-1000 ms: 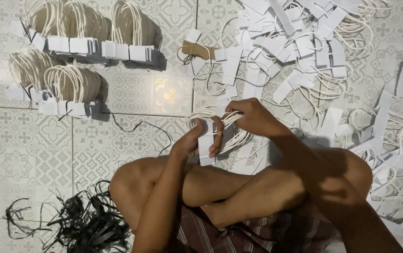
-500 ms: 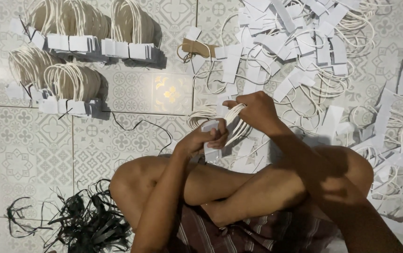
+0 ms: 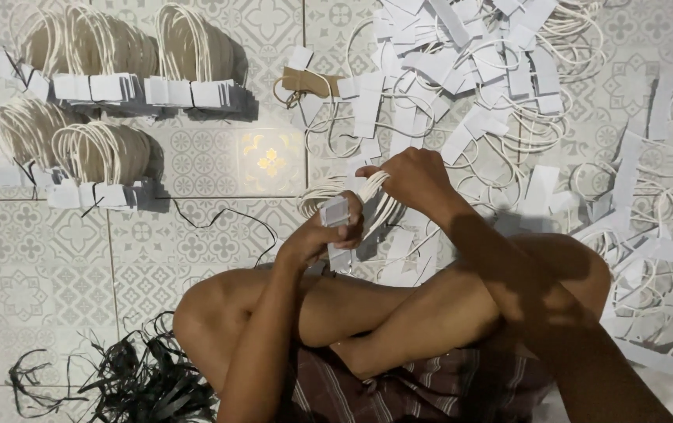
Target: The person is picking up individual paper tags with attached strings from a pile on the floor and organizing them into neat bundles.
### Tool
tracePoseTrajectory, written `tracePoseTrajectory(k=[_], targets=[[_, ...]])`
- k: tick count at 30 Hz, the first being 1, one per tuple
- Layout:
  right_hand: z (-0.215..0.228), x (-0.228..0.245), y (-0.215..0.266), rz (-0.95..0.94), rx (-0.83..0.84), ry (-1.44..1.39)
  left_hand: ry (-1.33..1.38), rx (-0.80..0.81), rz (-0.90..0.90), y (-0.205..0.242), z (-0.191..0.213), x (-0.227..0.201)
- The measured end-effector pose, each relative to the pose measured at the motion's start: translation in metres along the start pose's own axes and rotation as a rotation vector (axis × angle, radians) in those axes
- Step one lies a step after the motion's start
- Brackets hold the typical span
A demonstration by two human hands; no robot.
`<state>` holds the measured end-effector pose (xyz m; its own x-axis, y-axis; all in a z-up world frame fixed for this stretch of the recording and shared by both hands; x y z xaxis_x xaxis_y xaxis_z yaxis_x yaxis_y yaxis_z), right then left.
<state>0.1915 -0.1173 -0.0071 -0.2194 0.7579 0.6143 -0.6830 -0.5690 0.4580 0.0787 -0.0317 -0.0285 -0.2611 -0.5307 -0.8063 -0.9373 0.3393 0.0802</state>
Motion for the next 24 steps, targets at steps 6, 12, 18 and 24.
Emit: tracePoseTrajectory(k=[6, 12, 18, 24], targets=[[-0.03, -0.048, -0.031, 0.03, -0.028, -0.026, -0.113, -0.28, -0.104, 0.004, 0.036, -0.016], [-0.002, -0.024, -0.014, -0.024, 0.019, -0.047, -0.144, -0.109, 0.023, -0.003, 0.009, 0.003], [-0.021, -0.037, -0.02, 0.043, -0.019, 0.045, -0.11, -0.261, -0.03, 0.0, 0.024, -0.025], [-0.02, -0.041, -0.027, 0.033, -0.004, 0.029, -0.12, -0.099, 0.033, -0.001, 0.007, 0.006]])
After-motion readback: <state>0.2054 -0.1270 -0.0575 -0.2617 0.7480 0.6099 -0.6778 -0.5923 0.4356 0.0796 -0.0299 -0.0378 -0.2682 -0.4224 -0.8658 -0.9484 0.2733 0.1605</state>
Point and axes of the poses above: each hand's wrist, its own y-axis away from the middle knuckle, its own z-axis out of the back of the hand, x = y × z, the point moved 9 cm from there along -y, towards the middle knuckle, and after that the axes turned 13 degrees about -y, right-handed, at the moved point
